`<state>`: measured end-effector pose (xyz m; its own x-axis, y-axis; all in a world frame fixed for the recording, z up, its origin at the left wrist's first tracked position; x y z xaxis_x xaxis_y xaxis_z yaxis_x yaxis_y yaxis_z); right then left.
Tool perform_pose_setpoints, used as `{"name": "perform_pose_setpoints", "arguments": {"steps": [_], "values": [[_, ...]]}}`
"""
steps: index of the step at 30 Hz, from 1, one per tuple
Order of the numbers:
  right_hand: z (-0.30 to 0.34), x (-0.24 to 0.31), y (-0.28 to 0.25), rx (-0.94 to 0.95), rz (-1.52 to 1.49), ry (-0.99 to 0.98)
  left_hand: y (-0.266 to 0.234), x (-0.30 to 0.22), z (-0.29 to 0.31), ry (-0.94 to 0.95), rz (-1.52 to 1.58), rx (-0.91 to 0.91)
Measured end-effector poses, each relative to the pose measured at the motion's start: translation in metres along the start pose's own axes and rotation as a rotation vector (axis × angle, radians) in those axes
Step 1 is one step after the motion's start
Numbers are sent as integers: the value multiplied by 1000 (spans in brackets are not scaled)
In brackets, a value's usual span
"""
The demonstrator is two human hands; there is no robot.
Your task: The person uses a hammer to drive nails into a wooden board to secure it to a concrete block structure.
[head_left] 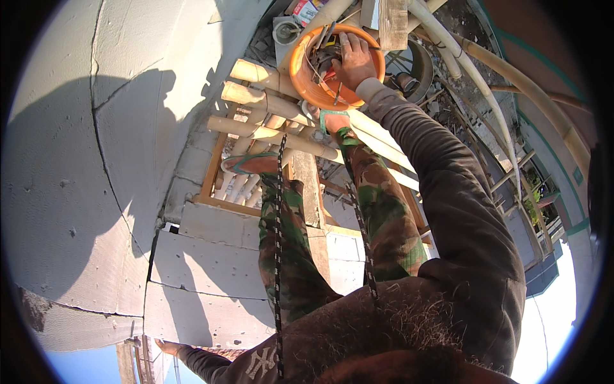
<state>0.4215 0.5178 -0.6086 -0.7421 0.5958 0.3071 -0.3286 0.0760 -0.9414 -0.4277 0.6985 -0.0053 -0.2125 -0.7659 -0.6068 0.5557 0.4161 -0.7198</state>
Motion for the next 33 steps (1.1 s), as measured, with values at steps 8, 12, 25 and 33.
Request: {"name": "perform_pose_setpoints", "arguments": {"steps": [8,12,25,33], "values": [[-8,0,28,124,157,281,-4,10,-9,31,17,9],[-9,10,24,94,220,147,-14,10,-8,21,6,36],[14,-5,-19,588,-204,174,-6,10,3,28,50,-7],[36,-34,57,373,-151,221,14,6,14,62,17,-44]]}}
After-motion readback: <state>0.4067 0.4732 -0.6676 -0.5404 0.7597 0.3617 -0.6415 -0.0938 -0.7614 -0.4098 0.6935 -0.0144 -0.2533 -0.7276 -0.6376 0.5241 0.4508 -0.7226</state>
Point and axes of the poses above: each hand's wrist, its own z-axis away from the middle knuckle, its own y-axis out of the palm, x = y × z, the point moved 3 cm from there along -z, towards the middle knuckle
